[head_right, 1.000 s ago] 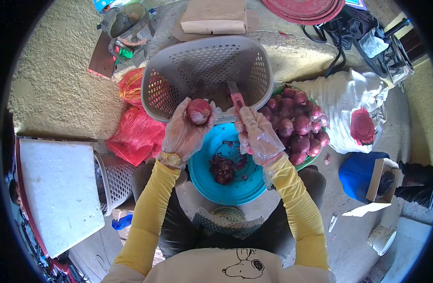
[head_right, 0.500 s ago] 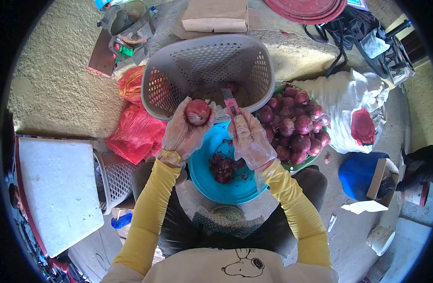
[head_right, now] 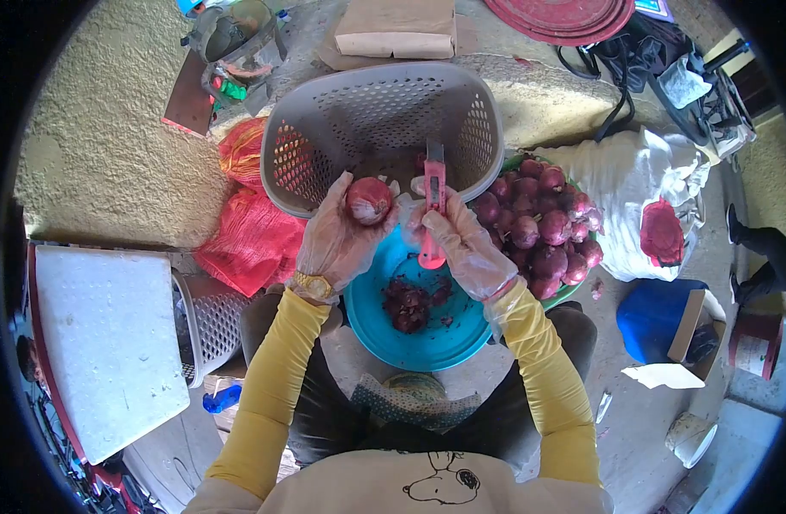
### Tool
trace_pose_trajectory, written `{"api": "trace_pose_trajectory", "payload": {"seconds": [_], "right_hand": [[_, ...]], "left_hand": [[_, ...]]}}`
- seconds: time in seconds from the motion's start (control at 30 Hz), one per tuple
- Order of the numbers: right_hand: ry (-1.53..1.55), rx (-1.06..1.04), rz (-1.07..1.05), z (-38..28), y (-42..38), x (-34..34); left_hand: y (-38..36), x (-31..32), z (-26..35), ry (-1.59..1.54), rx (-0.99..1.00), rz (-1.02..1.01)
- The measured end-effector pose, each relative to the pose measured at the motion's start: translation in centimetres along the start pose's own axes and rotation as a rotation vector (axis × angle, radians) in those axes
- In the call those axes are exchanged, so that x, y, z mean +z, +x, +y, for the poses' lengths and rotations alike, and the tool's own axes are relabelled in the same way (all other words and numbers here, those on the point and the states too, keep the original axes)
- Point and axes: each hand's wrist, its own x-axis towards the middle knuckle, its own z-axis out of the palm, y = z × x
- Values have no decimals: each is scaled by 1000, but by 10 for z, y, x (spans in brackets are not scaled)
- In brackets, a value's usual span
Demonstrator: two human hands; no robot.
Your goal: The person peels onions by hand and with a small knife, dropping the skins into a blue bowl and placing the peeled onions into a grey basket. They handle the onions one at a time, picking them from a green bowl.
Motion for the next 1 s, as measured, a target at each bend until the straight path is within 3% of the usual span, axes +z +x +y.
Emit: {"api": "trace_pose_trajectory", "payload": {"seconds": [0.03, 0.1, 0.23, 0.3, 0.4, 0.47, 0.53, 0.77, 0.87, 0.93, 0.97, 1.0], "right_hand": [[0, 0, 0, -5, -3, 1], [305, 397, 80, -22, -9, 3], [411, 398, 44, -11, -7, -5], [220, 237, 93, -1, -3, 0], [396, 254, 86, -8, -3, 9], [396, 276, 78, -12, -4, 9], [398, 299, 69, -11, -4, 9], [289, 276, 118, -11, -1, 9], [277, 283, 131, -11, -2, 9], [273, 290, 151, -14, -2, 9], [313, 290, 158, -19, -2, 8], [353, 291, 165, -22, -2, 6]], "left_hand": [[1, -1, 0, -35, -5, -17], [3, -3, 1, -35, 6, -7], [2, -2, 4, -87, -26, -13], [0, -1, 5, -46, -20, -6], [-1, -4, 8, -17, -25, -5], [1, -5, 6, -31, -41, -13], [1, -3, 3, 0, 27, 109], [1, -8, 6, 1, 8, 40], [3, -10, 2, 3, 45, 84], [5, -14, -2, 213, 177, 42], [5, -15, 0, 214, 177, 41], [2, -7, 4, 66, 58, 48]]}}
